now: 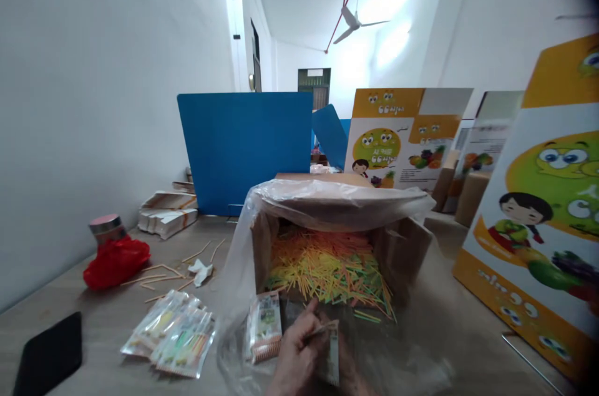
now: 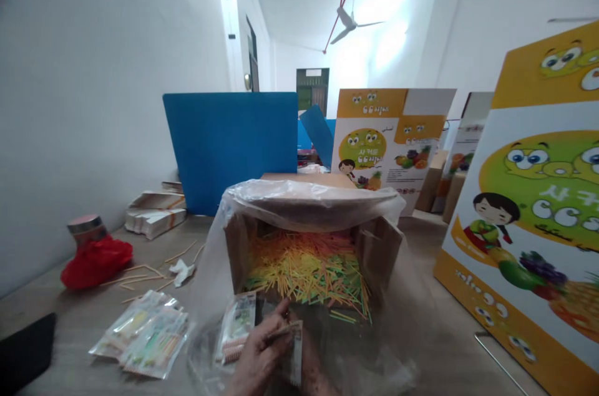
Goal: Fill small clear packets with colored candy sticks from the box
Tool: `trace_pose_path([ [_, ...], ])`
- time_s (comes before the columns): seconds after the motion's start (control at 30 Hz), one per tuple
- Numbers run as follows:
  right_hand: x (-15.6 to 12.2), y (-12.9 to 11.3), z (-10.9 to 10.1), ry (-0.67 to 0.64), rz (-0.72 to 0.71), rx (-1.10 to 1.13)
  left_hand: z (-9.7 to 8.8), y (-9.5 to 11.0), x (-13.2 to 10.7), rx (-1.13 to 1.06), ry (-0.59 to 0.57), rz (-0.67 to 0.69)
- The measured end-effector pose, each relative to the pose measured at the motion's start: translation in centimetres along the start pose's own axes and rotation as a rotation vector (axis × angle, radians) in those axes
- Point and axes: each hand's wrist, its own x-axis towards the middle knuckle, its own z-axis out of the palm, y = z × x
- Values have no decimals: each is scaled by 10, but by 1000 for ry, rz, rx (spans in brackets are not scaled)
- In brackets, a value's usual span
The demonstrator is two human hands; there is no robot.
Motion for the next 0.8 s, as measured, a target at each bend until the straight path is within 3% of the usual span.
trace_pose_path([
  [0.1,-3,-10,-7,92,76,-31,-17,12,-2,-147,135,-124],
  [0.2,-10,-24,-15,86,116,-104,-26,9,-8,-303,208,-255],
  [0.3,-11,-24,-21,119,170,-63,-24,-6,-15,-534,102,-435],
  [0.37,-13,-19,-22,94,189,-30,-22,-14,-20,-586,49,-480],
  [0.5,-21,-18,-22,-2,117,-111,-21,-15,-26,-518,-22,-455],
  [0.6,-26,-18,-23,-21,72,-171,-23,-13,-26,-437,52,-395],
  [0.7,-25,-24,-26,49,115,-95,-23,-14,-27,-311,127,-348],
  [0.8,-18,-43,-28,153,144,109,-21,-15,-29,-190,80,-286],
])
